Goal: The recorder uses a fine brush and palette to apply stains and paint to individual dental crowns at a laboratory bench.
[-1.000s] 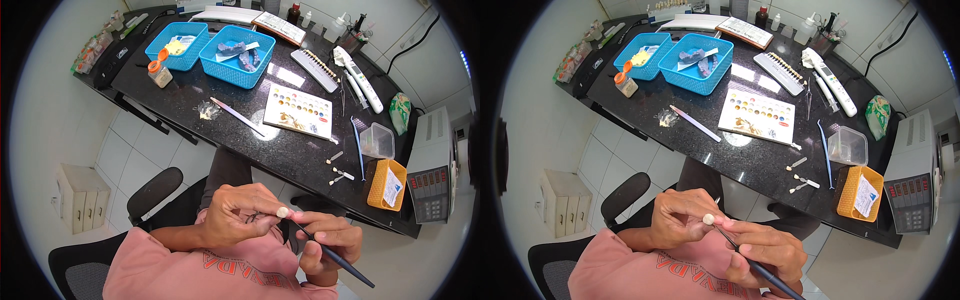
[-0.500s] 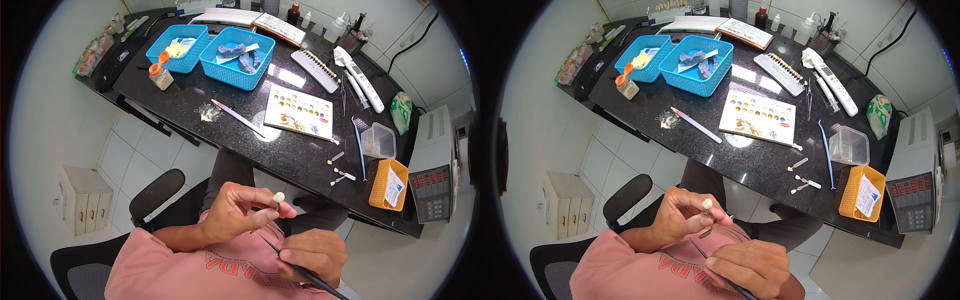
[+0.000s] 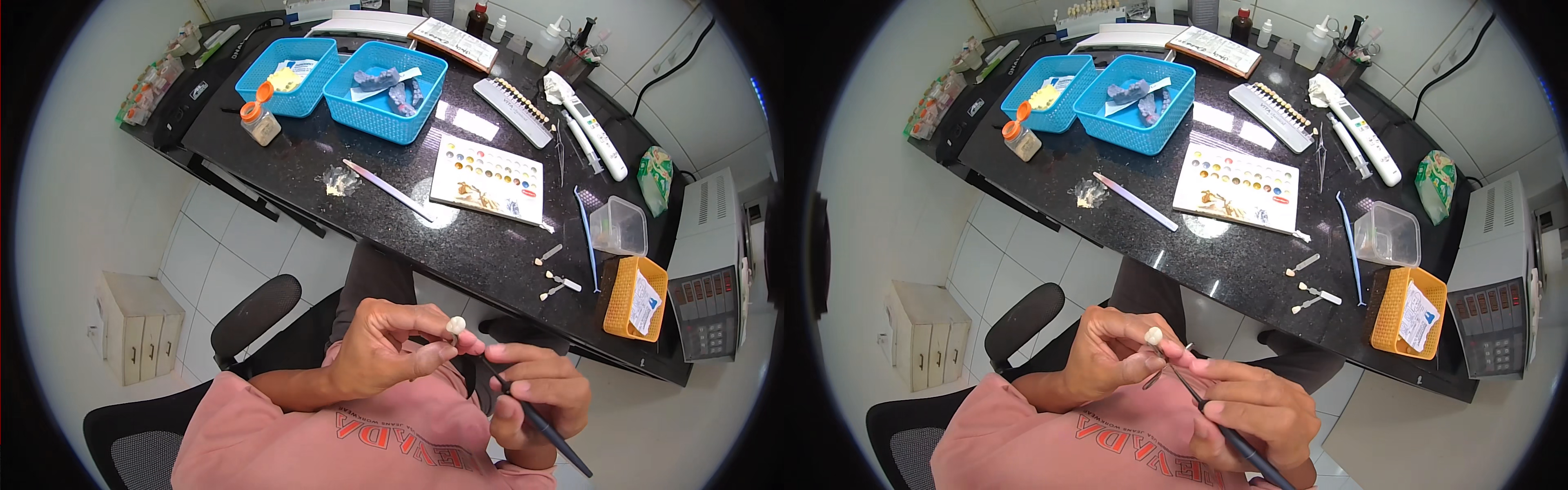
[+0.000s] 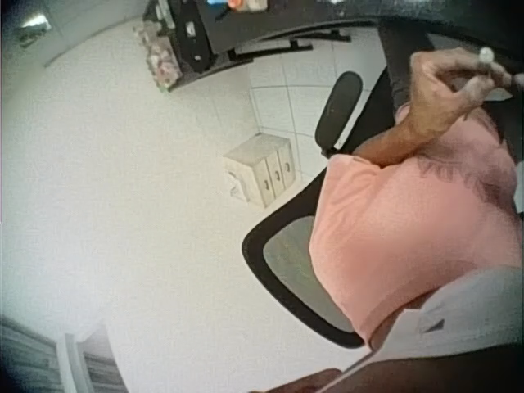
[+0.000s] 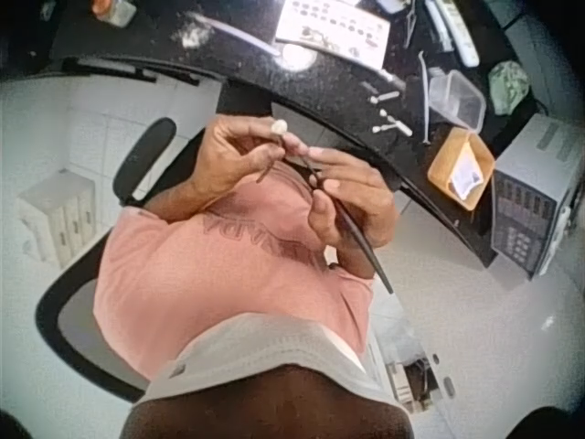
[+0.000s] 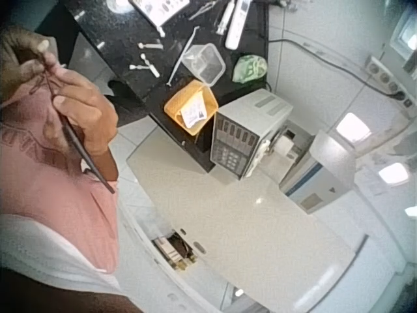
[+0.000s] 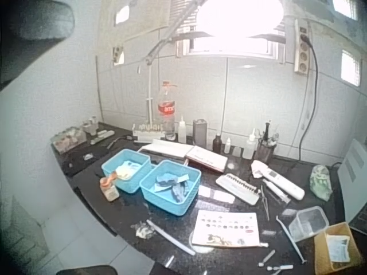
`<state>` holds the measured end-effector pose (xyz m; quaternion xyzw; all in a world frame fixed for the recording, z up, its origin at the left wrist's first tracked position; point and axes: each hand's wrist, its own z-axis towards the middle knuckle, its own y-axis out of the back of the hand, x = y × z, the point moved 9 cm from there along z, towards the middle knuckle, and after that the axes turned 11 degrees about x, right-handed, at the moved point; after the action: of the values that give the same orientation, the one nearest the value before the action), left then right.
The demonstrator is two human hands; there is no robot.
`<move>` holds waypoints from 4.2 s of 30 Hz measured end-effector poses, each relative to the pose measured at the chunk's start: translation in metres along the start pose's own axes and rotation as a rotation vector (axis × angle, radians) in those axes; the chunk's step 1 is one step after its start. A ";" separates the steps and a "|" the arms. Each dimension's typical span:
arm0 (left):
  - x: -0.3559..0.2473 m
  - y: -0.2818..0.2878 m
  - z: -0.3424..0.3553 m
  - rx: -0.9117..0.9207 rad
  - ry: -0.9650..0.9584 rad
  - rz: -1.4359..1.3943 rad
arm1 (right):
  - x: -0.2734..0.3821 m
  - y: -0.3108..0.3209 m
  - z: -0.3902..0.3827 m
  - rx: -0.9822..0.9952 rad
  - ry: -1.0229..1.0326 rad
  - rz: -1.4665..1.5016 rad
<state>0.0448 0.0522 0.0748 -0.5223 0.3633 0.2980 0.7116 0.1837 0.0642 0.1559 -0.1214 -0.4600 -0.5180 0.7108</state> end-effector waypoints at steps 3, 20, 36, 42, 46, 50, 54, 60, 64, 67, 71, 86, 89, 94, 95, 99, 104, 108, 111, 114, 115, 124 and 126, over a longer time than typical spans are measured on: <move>0.002 0.000 -0.001 0.018 0.013 -0.025 | -0.004 0.002 0.001 -0.064 0.028 0.092; 0.007 0.004 -0.008 -0.043 0.060 -0.086 | -0.005 -0.009 0.008 -0.051 0.044 -0.004; 0.010 0.005 -0.007 -0.043 0.036 -0.070 | -0.005 -0.008 0.008 -0.046 0.060 -0.040; 0.007 0.006 -0.007 -0.012 -0.020 -0.039 | -0.008 -0.009 0.006 0.033 0.012 0.029; 0.004 0.004 -0.004 0.040 -0.030 0.036 | -0.006 -0.009 0.008 0.061 0.022 0.018; 0.004 0.004 -0.002 0.035 -0.027 0.040 | -0.007 -0.009 0.008 0.068 0.030 0.024; 0.002 0.005 -0.002 0.039 -0.043 0.067 | -0.008 -0.011 0.009 0.088 0.041 0.015; 0.005 0.008 -0.003 0.021 -0.024 0.013 | -0.018 -0.003 -0.003 -0.006 0.010 0.093; 0.016 0.030 -0.015 -0.106 -0.004 0.055 | -0.042 0.023 -0.005 -0.177 -0.165 0.102; 0.022 0.047 -0.021 -0.176 0.043 0.187 | -0.067 0.040 0.017 -0.194 -0.299 0.102; 0.028 0.075 -0.027 -0.302 0.092 0.316 | -0.109 0.052 0.062 -0.193 -0.397 0.109; 0.018 0.142 -0.051 -0.493 0.038 0.533 | -0.212 -0.005 0.162 0.223 -0.535 -0.143; 0.018 0.145 -0.045 -0.457 0.053 0.552 | -0.212 -0.006 0.160 0.260 -0.530 -0.133; 0.021 0.145 -0.046 -0.470 0.068 0.570 | -0.203 -0.021 0.167 0.375 -0.397 -0.052; 0.022 0.145 -0.047 -0.480 0.064 0.569 | -0.200 -0.023 0.169 0.404 -0.345 -0.097; 0.027 0.147 -0.053 -0.516 0.044 0.566 | -0.197 -0.029 0.171 0.461 -0.331 -0.189; 0.026 0.144 -0.064 -0.552 0.045 0.567 | -0.196 -0.030 0.170 0.476 -0.350 -0.226; 0.036 0.149 -0.065 -0.546 0.047 0.553 | -0.198 -0.033 0.167 0.517 -0.353 -0.314; 0.027 0.145 -0.067 -0.562 0.060 0.588 | -0.195 -0.033 0.169 0.531 -0.340 -0.311; 0.030 0.147 -0.068 -0.561 0.063 0.583 | -0.194 -0.034 0.170 0.530 -0.328 -0.307; 0.036 0.149 -0.076 -0.564 0.066 0.585 | -0.197 -0.034 0.169 0.532 -0.328 -0.303; 0.022 0.146 -0.058 -0.516 0.083 0.711 | -0.213 -0.006 0.164 0.284 -0.432 -0.179; 0.022 0.147 -0.059 -0.511 0.114 0.706 | -0.213 -0.008 0.165 0.300 -0.410 -0.184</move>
<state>-0.0728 0.0370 -0.0321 -0.5411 0.4729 0.5738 0.3929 0.0816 0.3011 0.0777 -0.0748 -0.6752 -0.4712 0.5626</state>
